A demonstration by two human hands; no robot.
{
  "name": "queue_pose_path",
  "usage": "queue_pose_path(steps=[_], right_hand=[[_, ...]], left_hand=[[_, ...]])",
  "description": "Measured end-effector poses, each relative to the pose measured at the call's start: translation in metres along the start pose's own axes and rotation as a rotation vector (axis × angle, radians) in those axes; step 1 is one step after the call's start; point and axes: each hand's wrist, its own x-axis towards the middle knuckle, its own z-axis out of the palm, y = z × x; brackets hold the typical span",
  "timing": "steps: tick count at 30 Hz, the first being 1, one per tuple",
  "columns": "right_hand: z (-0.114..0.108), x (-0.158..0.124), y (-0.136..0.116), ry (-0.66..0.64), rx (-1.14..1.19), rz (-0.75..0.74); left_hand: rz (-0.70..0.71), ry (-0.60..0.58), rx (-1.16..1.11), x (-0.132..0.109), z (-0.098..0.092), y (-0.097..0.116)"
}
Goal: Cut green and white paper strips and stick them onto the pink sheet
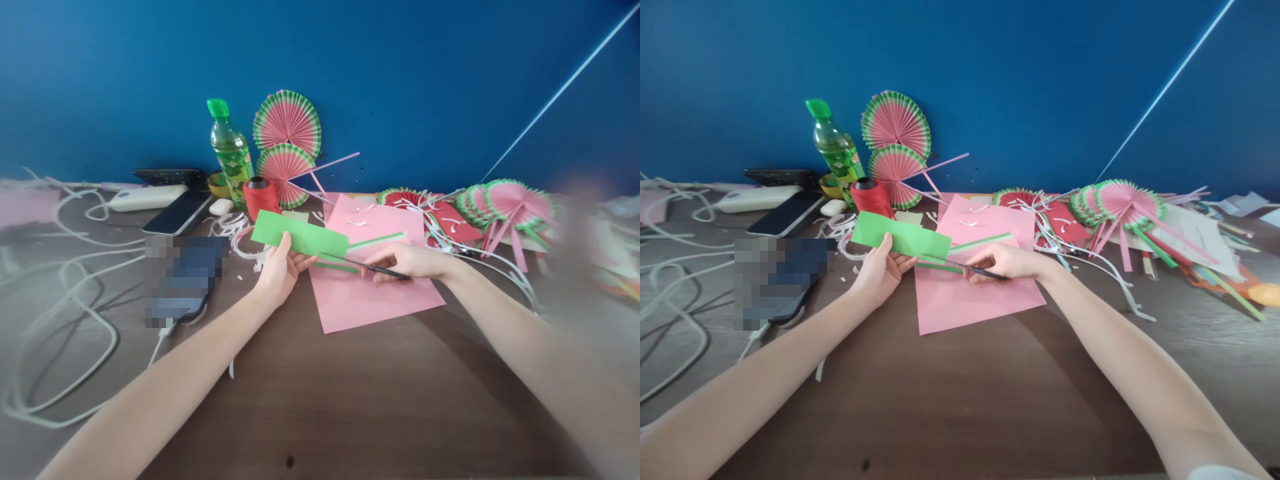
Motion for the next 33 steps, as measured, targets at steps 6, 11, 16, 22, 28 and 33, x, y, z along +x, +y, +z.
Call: queue_pose_path(steps=[6, 11, 16, 22, 28, 33], right_hand=[[-0.001, 0.0, 0.003, -0.003, -0.014, 0.008], [-0.001, -0.001, 0.002, 0.012, 0.022, -0.01], [-0.001, -0.001, 0.006, -0.012, 0.157, -0.068], [0.005, 0.002, 0.005, -0.033, 0.185, -0.172], [0.024, 0.01, -0.007, 0.11, 0.183, -0.193], [0.042, 0.015, -0.012, 0.196, 0.259, -0.245]], left_hand=[[0.014, -0.011, -0.009, 0.0, 0.0, 0.0], [0.115, -0.07, -0.008, 0.0, -0.001, -0.004], [0.163, -0.012, 0.02, -0.001, -0.002, -0.006], [0.163, 0.118, 0.003, 0.002, 0.001, 0.008], [0.158, 0.127, -0.069, 0.001, 0.01, 0.016], [0.123, 0.078, -0.058, -0.006, 0.016, 0.01]])
